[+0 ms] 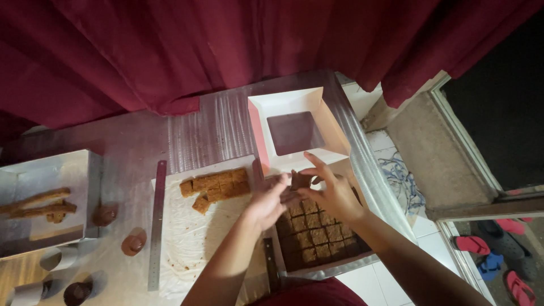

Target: Placing brownies into a white pastry box.

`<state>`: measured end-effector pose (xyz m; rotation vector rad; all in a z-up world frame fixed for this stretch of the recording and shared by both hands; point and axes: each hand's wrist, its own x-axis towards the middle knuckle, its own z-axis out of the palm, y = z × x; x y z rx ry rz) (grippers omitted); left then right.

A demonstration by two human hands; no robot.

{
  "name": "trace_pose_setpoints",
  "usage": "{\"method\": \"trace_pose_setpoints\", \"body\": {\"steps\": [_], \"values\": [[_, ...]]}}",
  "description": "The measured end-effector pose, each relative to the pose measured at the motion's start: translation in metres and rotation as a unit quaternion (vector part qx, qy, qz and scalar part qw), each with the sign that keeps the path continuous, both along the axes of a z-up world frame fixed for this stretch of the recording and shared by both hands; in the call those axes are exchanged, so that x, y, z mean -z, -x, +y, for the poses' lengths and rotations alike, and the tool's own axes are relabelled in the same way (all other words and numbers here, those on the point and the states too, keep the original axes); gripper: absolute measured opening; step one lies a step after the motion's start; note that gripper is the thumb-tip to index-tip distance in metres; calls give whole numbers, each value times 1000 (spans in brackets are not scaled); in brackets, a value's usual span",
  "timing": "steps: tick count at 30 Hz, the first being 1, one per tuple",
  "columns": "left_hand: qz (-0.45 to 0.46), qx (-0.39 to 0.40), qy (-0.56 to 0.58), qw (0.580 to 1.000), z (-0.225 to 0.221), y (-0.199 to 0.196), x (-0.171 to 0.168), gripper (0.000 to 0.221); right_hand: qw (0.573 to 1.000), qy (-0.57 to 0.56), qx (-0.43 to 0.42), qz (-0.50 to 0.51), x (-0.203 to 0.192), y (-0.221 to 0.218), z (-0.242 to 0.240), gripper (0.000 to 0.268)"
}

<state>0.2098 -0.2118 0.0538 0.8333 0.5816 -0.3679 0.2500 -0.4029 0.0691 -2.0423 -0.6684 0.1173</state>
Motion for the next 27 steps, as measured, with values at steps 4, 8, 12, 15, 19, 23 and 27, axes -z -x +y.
{"method": "trace_pose_setpoints", "body": {"steps": [4,8,12,15,19,23,27], "values": [[-47,24,-148,988,18,5,12,38,998,40,4,-50,42,-15,-5,83],[-95,63,-460,880,25,25,17,39,994,105,-17,-24,64,-21,-3,66],[-26,151,-568,809,13,48,28,59,990,132,-41,-23,79,-25,6,53],[-118,93,-595,789,6,62,64,76,989,132,-68,-4,76,-22,14,49],[-129,69,-597,789,3,61,65,76,987,137,-85,23,77,-16,13,47],[-108,63,-575,808,5,61,78,69,986,131,-96,30,74,-10,11,41],[-105,63,-580,806,4,61,66,67,989,102,-105,29,69,-12,11,39]]}}
